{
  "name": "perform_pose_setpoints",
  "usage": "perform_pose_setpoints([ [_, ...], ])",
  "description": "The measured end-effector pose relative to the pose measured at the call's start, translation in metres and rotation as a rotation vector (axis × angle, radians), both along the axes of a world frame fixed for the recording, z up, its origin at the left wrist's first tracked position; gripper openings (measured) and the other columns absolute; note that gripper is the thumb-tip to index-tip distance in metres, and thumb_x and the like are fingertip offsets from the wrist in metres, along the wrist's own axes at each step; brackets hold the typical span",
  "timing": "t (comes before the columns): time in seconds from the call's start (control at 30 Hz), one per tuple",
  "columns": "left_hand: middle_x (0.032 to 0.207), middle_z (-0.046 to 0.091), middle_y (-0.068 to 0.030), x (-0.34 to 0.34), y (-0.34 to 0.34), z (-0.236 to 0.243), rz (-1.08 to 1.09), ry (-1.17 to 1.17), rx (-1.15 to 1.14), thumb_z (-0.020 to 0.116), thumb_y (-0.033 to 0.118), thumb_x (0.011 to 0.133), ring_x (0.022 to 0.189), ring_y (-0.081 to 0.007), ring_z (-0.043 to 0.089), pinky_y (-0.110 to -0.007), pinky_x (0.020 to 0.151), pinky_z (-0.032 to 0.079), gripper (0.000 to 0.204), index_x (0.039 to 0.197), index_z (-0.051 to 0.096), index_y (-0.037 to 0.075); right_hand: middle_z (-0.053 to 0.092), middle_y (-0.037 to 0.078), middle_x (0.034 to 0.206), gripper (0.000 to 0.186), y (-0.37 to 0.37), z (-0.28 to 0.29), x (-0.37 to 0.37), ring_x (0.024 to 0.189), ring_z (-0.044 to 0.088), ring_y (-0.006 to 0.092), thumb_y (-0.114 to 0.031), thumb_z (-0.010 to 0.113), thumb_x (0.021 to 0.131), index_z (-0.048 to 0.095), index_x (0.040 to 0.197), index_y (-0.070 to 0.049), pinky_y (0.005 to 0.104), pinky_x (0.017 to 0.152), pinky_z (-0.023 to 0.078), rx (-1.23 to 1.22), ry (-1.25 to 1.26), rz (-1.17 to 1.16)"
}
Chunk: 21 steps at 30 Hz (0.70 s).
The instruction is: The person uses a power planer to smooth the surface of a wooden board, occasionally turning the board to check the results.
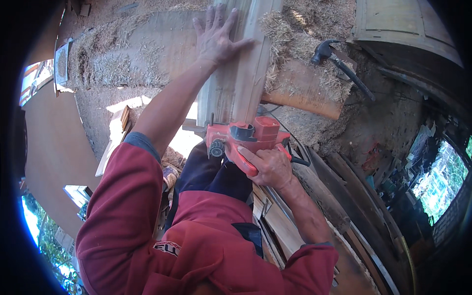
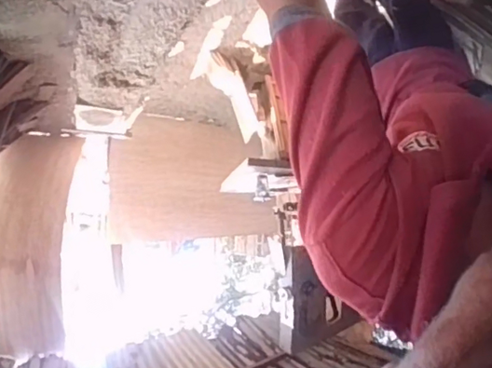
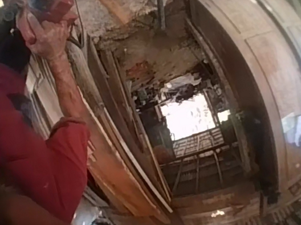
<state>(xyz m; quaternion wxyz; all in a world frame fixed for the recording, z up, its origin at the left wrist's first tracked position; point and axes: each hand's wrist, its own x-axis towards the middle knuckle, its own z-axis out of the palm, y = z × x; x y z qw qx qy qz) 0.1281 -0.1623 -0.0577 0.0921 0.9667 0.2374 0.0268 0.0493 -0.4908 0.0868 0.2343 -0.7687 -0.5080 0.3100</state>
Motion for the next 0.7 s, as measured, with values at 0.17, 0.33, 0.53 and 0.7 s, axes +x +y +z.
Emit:
perform_pose_setpoints([
  [0.17, 0.175, 0.014, -0.0113, -0.002, 0.005, 0.008, -0.010, -0.020, 0.022, 0.043, 0.090, 0.086, 0.162, -0.0333, 0.004, -0.069, 0.124, -0.002, 0.104, 0.167, 0.026, 0.028, 0.057, 0.002, 0.066, 0.069, -0.008, 0.003, 0.002, 0.061, 0.065, 0.0229, -0.026, 0.085, 0.063, 0.071, 0.131, -0.019, 0.0401, 0.064, 0.049, -0.004, -0.018, 0.004],
  [0.33, 0.175, 0.009, -0.0193, 0.003, 0.005, 0.045, -0.036, 0.175, -0.218, 0.048, 0.083, 0.089, 0.162, -0.0385, 0.001, -0.067, 0.125, -0.005, 0.106, 0.167, 0.025, 0.015, 0.057, 0.003, 0.065, 0.064, -0.011, 0.004, 0.014, 0.060, 0.064, 0.0229, -0.026, 0.086, 0.063, 0.075, 0.125, -0.014, 0.0403, 0.060, 0.050, -0.026, -0.023, 0.000],
  [0.53, 0.175, 0.008, -0.0168, 0.002, 0.004, 0.041, -0.009, 0.183, -0.230, 0.050, 0.081, 0.089, 0.162, -0.0372, 0.000, -0.066, 0.125, -0.006, 0.105, 0.167, 0.025, 0.016, 0.057, 0.003, 0.067, 0.071, 0.015, 0.000, -0.004, 0.061, 0.065, 0.0228, -0.024, 0.086, 0.061, 0.072, 0.131, -0.017, 0.0396, 0.062, 0.050, -0.004, 0.021, 0.004],
  [0.7, 0.175, 0.010, -0.0164, 0.003, 0.000, 0.031, -0.013, 0.126, -0.215, 0.050, 0.080, 0.089, 0.162, -0.0354, 0.000, -0.065, 0.125, -0.007, 0.104, 0.167, 0.025, 0.016, 0.059, 0.003, 0.069, 0.075, 0.034, 0.001, -0.015, 0.063, 0.066, 0.0233, -0.023, 0.086, 0.062, 0.069, 0.135, -0.019, 0.0392, 0.064, 0.048, 0.024, 0.032, 0.002],
])
